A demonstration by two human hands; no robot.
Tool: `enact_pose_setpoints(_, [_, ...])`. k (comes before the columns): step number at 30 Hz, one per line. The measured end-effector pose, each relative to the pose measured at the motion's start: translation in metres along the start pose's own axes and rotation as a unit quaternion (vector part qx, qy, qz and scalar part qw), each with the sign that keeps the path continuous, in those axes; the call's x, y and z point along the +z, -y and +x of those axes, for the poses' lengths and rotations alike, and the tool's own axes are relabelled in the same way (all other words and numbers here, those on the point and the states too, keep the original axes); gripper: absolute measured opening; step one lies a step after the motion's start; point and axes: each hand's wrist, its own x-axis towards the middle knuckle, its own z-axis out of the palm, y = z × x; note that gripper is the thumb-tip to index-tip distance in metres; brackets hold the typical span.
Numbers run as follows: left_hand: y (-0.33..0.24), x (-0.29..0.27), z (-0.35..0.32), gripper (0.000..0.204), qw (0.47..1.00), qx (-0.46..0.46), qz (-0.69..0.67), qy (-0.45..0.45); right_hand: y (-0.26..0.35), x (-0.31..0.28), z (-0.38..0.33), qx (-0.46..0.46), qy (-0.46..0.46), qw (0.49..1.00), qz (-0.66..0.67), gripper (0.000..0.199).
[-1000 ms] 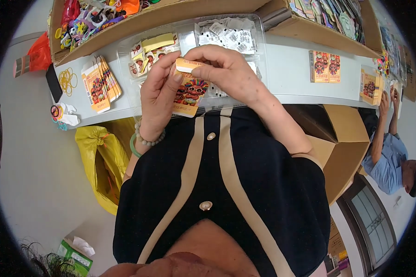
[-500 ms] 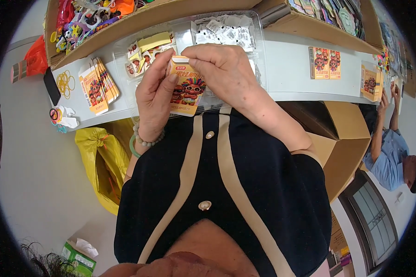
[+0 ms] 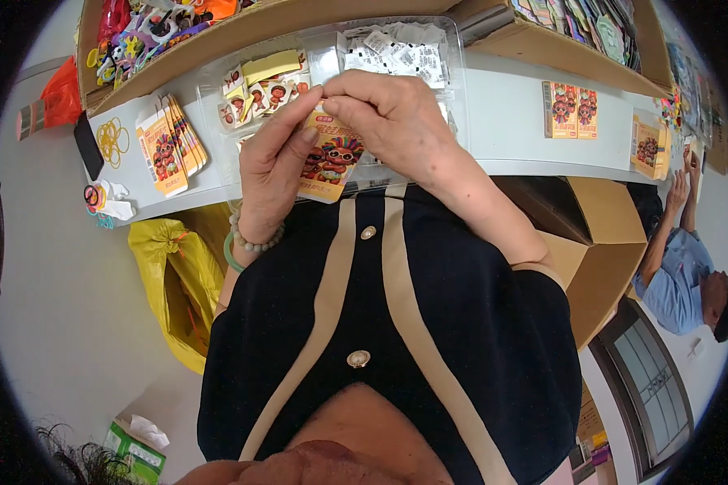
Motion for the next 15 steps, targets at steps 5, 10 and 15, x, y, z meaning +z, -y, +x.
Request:
enact_pose_setpoints(5, [-0.0038,0.0004,0.0001,0.036,0.994,-0.083,-0.069,-0.013,0.0011,0.0051,-0.0024,-0.007,-0.04,0.999,-0.003,0.018])
enact_pose_setpoints(10, [0.0013,-0.0022,0.0011,0.038,0.995,-0.077,-0.051,-0.021,0.0056,-0.004,-0.0011,-0.035,0.017,0.999,-0.007,0.021])
enact_pose_setpoints(15, [0.0036,-0.0032,0.0003,0.038,0.995,-0.086,-0.053,-0.017,-0.0018,0.0015,-0.0041,0.003,0.025,0.999,0.043,0.024])
